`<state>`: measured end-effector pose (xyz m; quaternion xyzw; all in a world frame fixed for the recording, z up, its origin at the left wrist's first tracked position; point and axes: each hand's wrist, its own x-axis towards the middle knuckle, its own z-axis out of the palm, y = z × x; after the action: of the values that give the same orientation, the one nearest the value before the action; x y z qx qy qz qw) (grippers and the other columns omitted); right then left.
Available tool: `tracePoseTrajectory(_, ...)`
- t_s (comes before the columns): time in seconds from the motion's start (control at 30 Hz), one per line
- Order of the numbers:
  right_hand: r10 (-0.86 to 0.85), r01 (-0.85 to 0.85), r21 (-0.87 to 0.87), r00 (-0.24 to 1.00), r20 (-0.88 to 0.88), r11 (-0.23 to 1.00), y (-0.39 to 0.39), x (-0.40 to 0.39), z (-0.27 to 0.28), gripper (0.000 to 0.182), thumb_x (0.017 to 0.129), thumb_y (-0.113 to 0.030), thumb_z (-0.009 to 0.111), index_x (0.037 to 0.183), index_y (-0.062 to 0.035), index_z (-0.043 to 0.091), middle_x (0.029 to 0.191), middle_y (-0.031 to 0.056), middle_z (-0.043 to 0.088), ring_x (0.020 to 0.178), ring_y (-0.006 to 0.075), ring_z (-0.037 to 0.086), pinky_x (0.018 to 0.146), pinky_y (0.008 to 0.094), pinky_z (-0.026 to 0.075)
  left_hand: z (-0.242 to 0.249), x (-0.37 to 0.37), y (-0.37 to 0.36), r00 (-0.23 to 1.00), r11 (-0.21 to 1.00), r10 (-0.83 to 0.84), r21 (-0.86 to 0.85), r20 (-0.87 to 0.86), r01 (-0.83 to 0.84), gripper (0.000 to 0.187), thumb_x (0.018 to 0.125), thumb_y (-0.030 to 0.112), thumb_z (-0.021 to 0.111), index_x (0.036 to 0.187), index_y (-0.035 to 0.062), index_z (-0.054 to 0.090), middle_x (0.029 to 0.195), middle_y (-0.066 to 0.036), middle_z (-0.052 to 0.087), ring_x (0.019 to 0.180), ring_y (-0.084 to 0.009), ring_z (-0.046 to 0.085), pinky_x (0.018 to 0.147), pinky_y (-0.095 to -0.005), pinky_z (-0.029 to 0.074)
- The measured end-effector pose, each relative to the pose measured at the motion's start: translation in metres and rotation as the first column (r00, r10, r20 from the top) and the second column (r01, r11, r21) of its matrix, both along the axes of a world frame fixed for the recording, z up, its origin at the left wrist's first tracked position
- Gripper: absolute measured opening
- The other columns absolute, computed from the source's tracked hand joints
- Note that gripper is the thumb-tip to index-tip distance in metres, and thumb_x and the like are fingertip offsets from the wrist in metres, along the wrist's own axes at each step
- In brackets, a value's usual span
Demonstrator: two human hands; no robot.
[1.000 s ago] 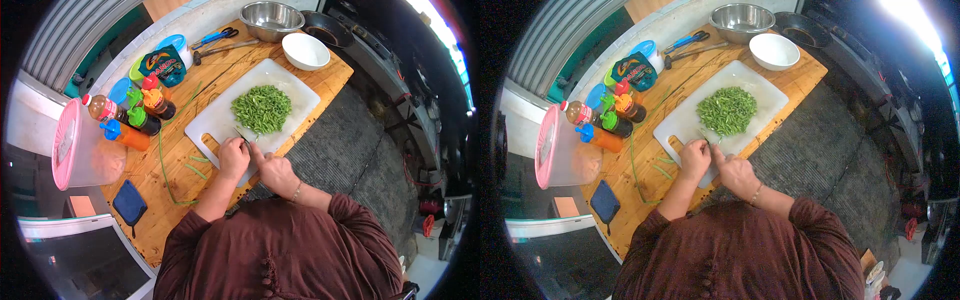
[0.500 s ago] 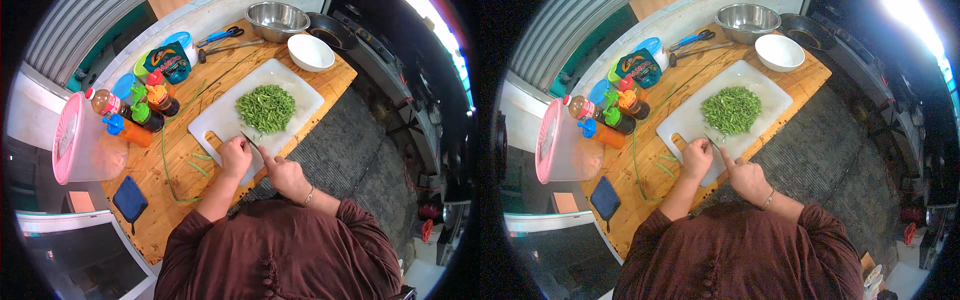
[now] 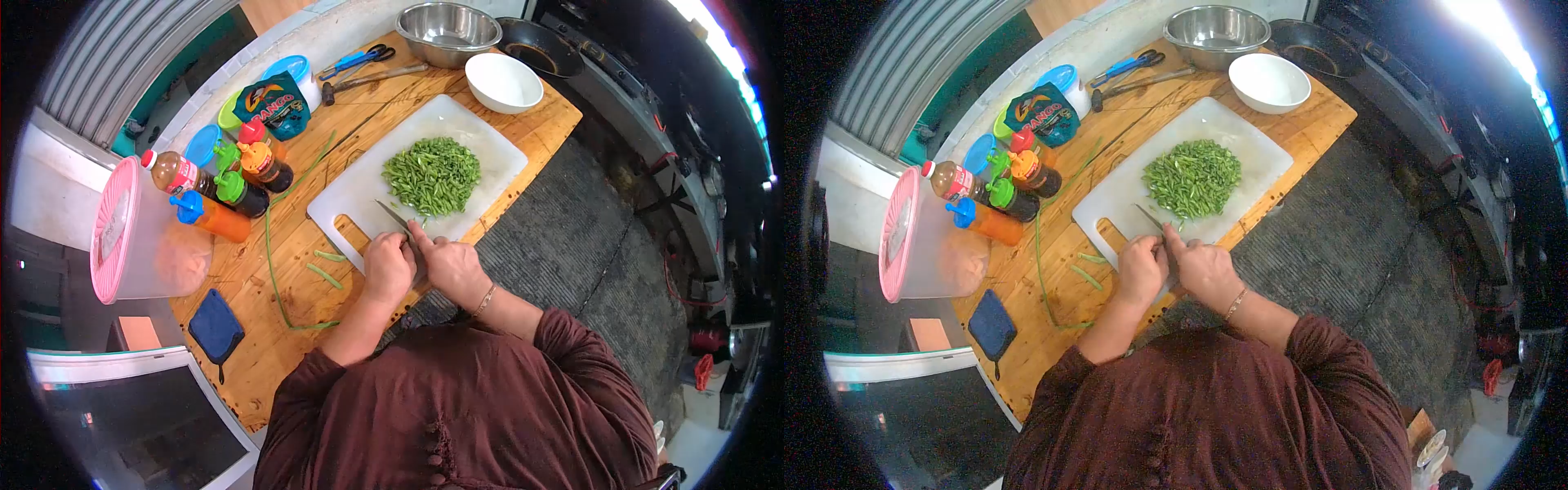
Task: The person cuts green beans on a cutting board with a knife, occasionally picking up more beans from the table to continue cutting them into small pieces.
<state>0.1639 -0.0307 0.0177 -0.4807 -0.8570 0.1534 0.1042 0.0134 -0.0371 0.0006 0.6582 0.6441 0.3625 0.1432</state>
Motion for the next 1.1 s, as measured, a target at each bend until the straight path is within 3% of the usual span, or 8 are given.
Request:
tracePoseTrajectory(0.1,-0.012,0.012,-0.02,1.0,-0.002,1.0,-0.002,0.012,0.005,0.07,0.084,-0.014,0.059,0.15,-0.0107,0.037,0.081,0.0137,0.066,0.065,0.0317,0.067,0.059,0.0422,0.055,0.001,0.0,0.004,0.995,0.995,0.07,-0.081,0.07,-0.064,0.008,0.078,0.004,0.062,0.075,-0.0021,0.065,0.076,-0.022,0.065,0.075,-0.0407,0.063,0.072,-0.0491,0.05)
tracePoseTrajectory(0.23,-0.026,0.026,-0.016,1.0,0.002,1.0,-0.02,0.027,0.008,0.068,0.086,-0.011,0.057,0.151,-0.013,0.037,0.078,0.0128,0.064,0.062,0.0313,0.065,0.055,0.0429,0.053,-0.007,-0.001,0.017,0.99,0.992,0.118,-0.056,0.074,-0.114,0.007,0.076,0.005,0.064,0.074,-0.0015,0.066,0.074,-0.021,0.066,0.073,-0.0393,0.064,0.07,-0.0478,0.051)
tracePoseTrajectory(0.4,-0.008,0.015,-0.1,0.998,0.066,0.995,-0.034,0.028,0.013,0.071,0.084,-0.008,0.055,0.152,-0.0088,0.034,0.081,0.0149,0.066,0.064,0.0318,0.067,0.057,0.0422,0.055,-0.005,0.003,0.019,0.982,0.987,0.152,-0.06,0.112,-0.146,0.009,0.077,0.006,0.065,0.073,-0.0012,0.066,0.073,-0.02,0.066,0.072,-0.0392,0.064,0.07,-0.0476,0.051)
tracePoseTrajectory(0.63,-0.002,0.005,-0.075,0.999,0.039,0.997,-0.022,0.012,-0.003,0.071,0.084,-0.012,0.058,0.15,-0.004,0.033,0.084,0.0156,0.067,0.071,0.0323,0.069,0.063,0.0428,0.056,0.001,0.005,0.011,0.996,0.996,0.037,-0.082,-0.078,-0.044,0.01,0.078,0.009,0.065,0.077,-0.0011,0.068,0.079,-0.021,0.067,0.076,-0.0389,0.064,0.073,-0.0475,0.051)
tracePoseTrajectory(0.7,-0.012,0.014,-0.1,1.0,0.025,0.995,-0.013,0.004,0.0,0.07,0.086,-0.012,0.057,0.151,-0.0083,0.032,0.087,0.0157,0.066,0.074,0.0331,0.068,0.065,0.0433,0.055,0.001,0.005,0.007,0.987,0.994,-0.001,-0.105,-0.159,-0.016,0.013,0.079,0.01,0.066,0.083,-0.0021,0.071,0.081,-0.021,0.069,0.078,-0.0375,0.067,0.074,-0.0461,0.052)
tracePoseTrajectory(0.8,0.004,-0.004,-0.065,1.0,-0.001,0.998,-0.002,0.009,0.002,0.069,0.085,-0.013,0.059,0.15,-0.0094,0.035,0.084,0.0148,0.067,0.07,0.033,0.068,0.062,0.0432,0.055,0.006,0.003,0.005,0.998,0.992,0.039,-0.115,-0.044,-0.044,0.009,0.079,0.008,0.066,0.078,-0.001,0.068,0.079,-0.021,0.067,0.078,-0.0393,0.065,0.075,-0.0484,0.051)
tracePoseTrajectory(0.9,-0.025,0.022,-0.076,0.999,-0.032,0.997,0.001,0.025,-0.001,0.068,0.085,-0.013,0.059,0.15,-0.011,0.037,0.081,0.0141,0.066,0.066,0.033,0.067,0.06,0.0431,0.055,0.011,-0.001,0.01,0.982,0.959,0.157,-0.251,0.101,-0.127,0.01,0.08,0.009,0.067,0.082,-0.0005,0.07,0.081,-0.021,0.068,0.08,-0.0382,0.066,0.075,-0.0467,0.052)
tracePoseTrajectory(1.1,0.003,-0.003,-0.052,1.0,0.015,0.999,-0.015,0.038,0.013,0.064,0.087,-0.012,0.057,0.149,-0.0139,0.04,0.078,0.0117,0.064,0.063,0.0312,0.066,0.056,0.0424,0.053,-0.003,0.0,0.024,0.998,0.993,0.067,-0.101,0.011,-0.065,0.01,0.08,0.01,0.068,0.082,0.0007,0.072,0.078,-0.019,0.069,0.075,-0.0372,0.067,0.071,-0.0447,0.053)
